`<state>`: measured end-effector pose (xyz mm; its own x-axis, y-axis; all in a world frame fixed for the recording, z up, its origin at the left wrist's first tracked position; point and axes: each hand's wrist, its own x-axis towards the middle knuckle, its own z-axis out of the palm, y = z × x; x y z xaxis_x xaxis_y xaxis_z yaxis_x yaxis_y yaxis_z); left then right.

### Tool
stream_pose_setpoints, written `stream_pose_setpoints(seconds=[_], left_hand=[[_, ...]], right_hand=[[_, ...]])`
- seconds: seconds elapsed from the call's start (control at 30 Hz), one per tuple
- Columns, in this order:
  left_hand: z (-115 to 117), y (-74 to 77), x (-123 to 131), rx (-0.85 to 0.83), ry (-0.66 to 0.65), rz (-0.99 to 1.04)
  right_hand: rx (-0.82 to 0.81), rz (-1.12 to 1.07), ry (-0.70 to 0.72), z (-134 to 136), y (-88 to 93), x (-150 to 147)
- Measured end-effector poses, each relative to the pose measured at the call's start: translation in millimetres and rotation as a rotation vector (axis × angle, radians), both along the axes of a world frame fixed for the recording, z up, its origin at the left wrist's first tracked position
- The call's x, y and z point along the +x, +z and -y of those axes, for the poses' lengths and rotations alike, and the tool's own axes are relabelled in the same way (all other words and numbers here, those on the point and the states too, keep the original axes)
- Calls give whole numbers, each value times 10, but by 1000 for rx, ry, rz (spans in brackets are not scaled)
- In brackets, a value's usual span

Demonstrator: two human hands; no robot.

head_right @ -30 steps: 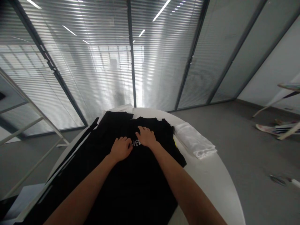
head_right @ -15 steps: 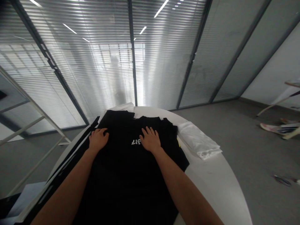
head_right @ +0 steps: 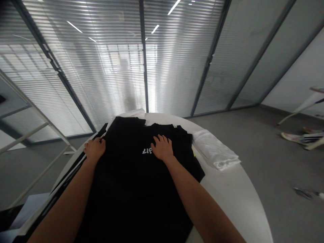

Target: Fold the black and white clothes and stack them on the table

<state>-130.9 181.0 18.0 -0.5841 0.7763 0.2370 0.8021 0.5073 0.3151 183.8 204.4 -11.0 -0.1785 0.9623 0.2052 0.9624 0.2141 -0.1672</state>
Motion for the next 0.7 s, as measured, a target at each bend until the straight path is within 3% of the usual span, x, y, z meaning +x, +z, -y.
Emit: stream_pose_setpoints(seconds=[0.23,0.57,0.7], left_hand=[[-20,-20,-179,31,-45,83],[3,122,-180,379,48,142],[-20,161,-263,400,70,194]], right_hand=[[25,2,12,-5,-16,5],[22,-11,13,-33,-37,11],[11,-15,9,-25,-24,5]])
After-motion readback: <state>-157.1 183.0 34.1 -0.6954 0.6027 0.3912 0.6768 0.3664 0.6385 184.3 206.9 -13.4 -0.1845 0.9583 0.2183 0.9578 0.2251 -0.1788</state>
